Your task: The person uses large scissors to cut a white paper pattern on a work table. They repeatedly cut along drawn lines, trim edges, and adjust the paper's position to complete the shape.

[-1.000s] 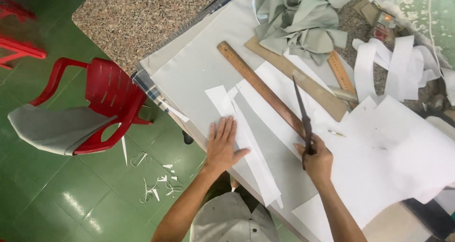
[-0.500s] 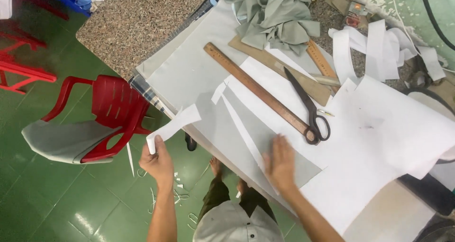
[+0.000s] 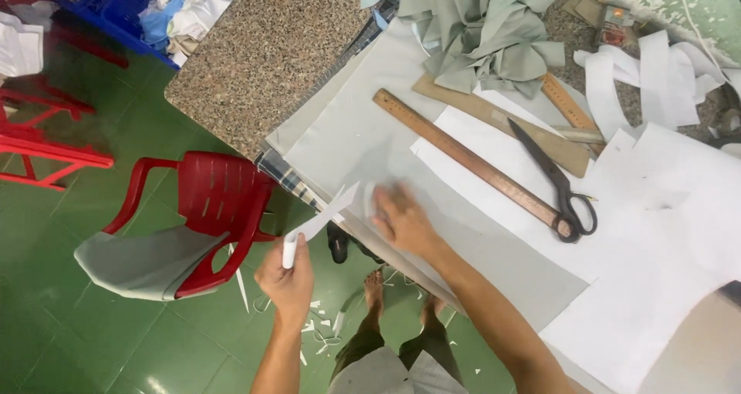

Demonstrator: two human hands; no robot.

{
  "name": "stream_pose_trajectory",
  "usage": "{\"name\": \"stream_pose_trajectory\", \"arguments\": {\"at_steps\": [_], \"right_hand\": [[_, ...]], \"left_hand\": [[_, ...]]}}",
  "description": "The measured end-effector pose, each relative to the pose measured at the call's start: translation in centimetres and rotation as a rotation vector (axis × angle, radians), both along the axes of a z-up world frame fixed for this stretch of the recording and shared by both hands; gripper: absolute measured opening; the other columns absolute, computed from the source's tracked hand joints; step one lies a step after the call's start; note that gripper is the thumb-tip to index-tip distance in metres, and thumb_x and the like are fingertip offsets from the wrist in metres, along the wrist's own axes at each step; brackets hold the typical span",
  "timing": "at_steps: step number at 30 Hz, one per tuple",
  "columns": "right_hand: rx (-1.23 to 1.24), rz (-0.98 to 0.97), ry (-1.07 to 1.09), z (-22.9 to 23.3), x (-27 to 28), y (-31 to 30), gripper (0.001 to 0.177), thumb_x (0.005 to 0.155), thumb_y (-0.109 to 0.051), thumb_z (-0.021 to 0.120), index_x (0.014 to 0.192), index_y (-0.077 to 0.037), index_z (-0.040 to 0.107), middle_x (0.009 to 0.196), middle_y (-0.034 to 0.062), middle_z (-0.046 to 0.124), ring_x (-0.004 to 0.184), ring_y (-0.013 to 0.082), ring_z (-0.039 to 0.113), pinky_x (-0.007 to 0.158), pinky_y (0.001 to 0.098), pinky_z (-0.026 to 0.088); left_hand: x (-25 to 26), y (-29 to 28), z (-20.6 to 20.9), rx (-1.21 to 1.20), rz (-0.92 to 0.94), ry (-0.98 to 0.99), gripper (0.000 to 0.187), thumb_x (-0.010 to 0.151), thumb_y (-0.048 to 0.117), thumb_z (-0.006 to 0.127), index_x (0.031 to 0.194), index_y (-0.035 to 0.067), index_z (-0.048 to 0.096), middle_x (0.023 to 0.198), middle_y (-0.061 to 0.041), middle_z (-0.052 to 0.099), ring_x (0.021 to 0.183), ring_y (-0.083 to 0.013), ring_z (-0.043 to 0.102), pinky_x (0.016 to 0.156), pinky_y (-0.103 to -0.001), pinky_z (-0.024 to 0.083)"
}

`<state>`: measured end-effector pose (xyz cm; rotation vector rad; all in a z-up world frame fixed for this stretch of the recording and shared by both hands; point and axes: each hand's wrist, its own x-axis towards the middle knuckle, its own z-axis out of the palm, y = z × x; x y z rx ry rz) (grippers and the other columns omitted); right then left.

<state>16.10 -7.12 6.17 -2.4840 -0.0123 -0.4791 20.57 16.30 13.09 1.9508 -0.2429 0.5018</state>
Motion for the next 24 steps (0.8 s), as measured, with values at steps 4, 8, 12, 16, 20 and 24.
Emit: {"name": "stream_pose_trajectory", "arguments": {"at_steps": [4,8,12,16,20,24], "right_hand": [[0.361,-0.097,-0.211,-3.6,-5.6,1.2,0.010,0.092,-0.018,0.074,0.096,-0.011,0.080,0.085,0.0061,0.079,0.077,0.0301,0.076,0.094,0.0513,0.058],[0.561,-0.180,0.025,5.1,-12.2,-1.9,0.073,0.079,-0.055,0.076,0.133,-0.007,0.063,0.128,0.0136,0.070,0.131,0.0403,0.059,0.118,0.0620,0.038],[0.493,-0.183,0.254,6.1,-18.7,-2.3,0.058,0.072,-0.025,0.090,0.123,-0.012,0.064,0.094,0.0166,0.072,0.091,0.0413,0.070,0.086,0.0584,0.050],[-0.190,-0.681,0.071,1.3,-24.9,-5.6,0.032,0.076,-0.004,0.079,0.100,-0.025,0.081,0.092,-0.0035,0.078,0.087,0.0207,0.075,0.085,0.0349,0.060],[-0.285,-0.842,-0.117,-3.8,-25.8,-6.3,0.032,0.085,0.000,0.072,0.100,-0.025,0.083,0.106,0.0018,0.079,0.100,0.0249,0.072,0.095,0.0403,0.059],[-0.227,-0.736,-0.026,-6.3,-23.8,-4.5,0.032,0.093,-0.007,0.063,0.112,-0.026,0.080,0.126,0.0097,0.072,0.123,0.0310,0.064,0.108,0.0511,0.048]], "left_hand": [[0.5,-0.2,2.5,0.191,-0.332,0.246,0.007,0.081,-0.001,0.079,0.086,0.003,0.077,0.072,-0.016,0.076,0.065,-0.0358,0.073,0.058,-0.042,0.055],[-1.0,-5.0,4.2,0.108,-0.824,0.490,0.010,0.081,-0.002,0.080,0.091,0.002,0.081,0.078,-0.017,0.080,0.073,-0.0368,0.078,0.061,-0.044,0.058],[-3.3,-10.3,0.2,-0.083,-1.148,0.713,0.010,0.086,0.004,0.080,0.096,0.005,0.080,0.086,-0.009,0.082,0.084,-0.0118,0.070,0.070,-0.034,0.056],[-4.1,-15.7,-1.7,0.030,-1.283,0.210,0.024,0.082,-0.009,0.074,0.101,0.006,0.075,0.107,-0.013,0.080,0.103,-0.0338,0.075,0.089,-0.050,0.060],[-3.2,-17.9,-9.8,0.255,-1.232,-0.347,0.027,0.082,-0.006,0.074,0.104,0.009,0.074,0.120,-0.012,0.075,0.115,-0.0333,0.070,0.101,-0.054,0.054],[-0.4,-17.5,-11.0,0.430,-1.133,-0.705,0.015,0.087,-0.001,0.075,0.099,0.009,0.075,0.118,-0.012,0.074,0.114,-0.0327,0.070,0.102,-0.055,0.054]]}}
